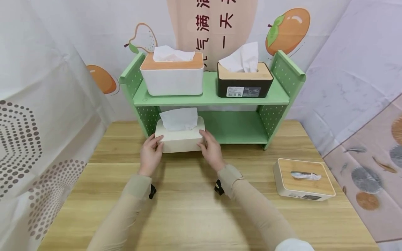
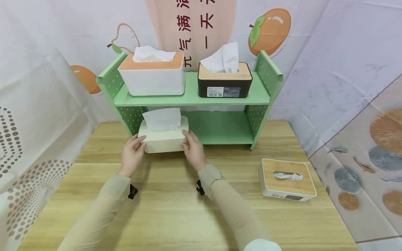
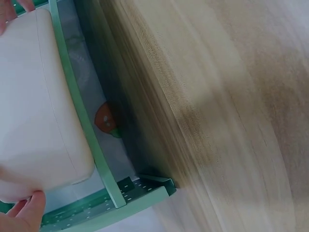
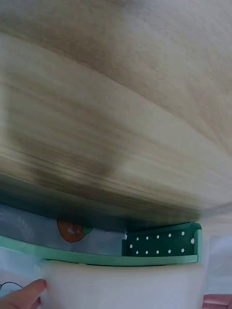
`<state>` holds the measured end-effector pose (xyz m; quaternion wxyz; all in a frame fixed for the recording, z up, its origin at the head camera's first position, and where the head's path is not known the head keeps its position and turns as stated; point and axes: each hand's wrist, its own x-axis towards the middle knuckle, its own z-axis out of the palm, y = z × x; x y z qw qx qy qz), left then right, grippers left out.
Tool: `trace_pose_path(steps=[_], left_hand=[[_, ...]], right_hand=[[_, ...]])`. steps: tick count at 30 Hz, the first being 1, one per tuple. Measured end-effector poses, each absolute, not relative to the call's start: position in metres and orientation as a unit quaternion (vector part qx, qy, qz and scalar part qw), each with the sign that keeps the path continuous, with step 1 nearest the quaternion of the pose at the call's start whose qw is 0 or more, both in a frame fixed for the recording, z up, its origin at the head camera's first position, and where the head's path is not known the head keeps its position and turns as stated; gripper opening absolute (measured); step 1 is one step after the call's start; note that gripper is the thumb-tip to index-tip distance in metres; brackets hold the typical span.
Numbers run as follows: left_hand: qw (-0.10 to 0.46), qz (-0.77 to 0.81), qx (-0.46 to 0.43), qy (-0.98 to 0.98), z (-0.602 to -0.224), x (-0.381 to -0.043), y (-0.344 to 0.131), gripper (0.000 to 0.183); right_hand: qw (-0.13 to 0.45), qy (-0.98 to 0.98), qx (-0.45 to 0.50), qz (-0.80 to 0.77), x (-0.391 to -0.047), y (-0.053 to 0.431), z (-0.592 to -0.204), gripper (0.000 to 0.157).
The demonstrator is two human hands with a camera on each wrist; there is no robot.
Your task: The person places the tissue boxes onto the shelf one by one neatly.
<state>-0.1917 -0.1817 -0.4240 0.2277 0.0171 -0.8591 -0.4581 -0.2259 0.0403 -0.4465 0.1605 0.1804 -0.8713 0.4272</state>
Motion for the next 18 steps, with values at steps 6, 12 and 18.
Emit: trace_pose_path(steps=[6, 12, 18], left_hand=[[0.229, -0.477, 0.025, -0.848, -0.423, -0.196, -0.178, 0.025], [0.198, -0.453, -0.011, -0.869, -0.425, -0.190, -0.178, 0.035], [0.165, -0.367, -0.082, -0.912, -0.426, -0.173, -0.169, 0.044]], right_hand=[[0.224, -0.903, 0.195, 0.311, -0.223, 0.037, -0.448, 0.035], [0.219, -0.913, 0.242, 0.244, -0.218, 0.036, -0.452, 0.048], [0.197, -0.925, 0.263, 0.190, -0.211, 0.039, -0.457, 0.058]])
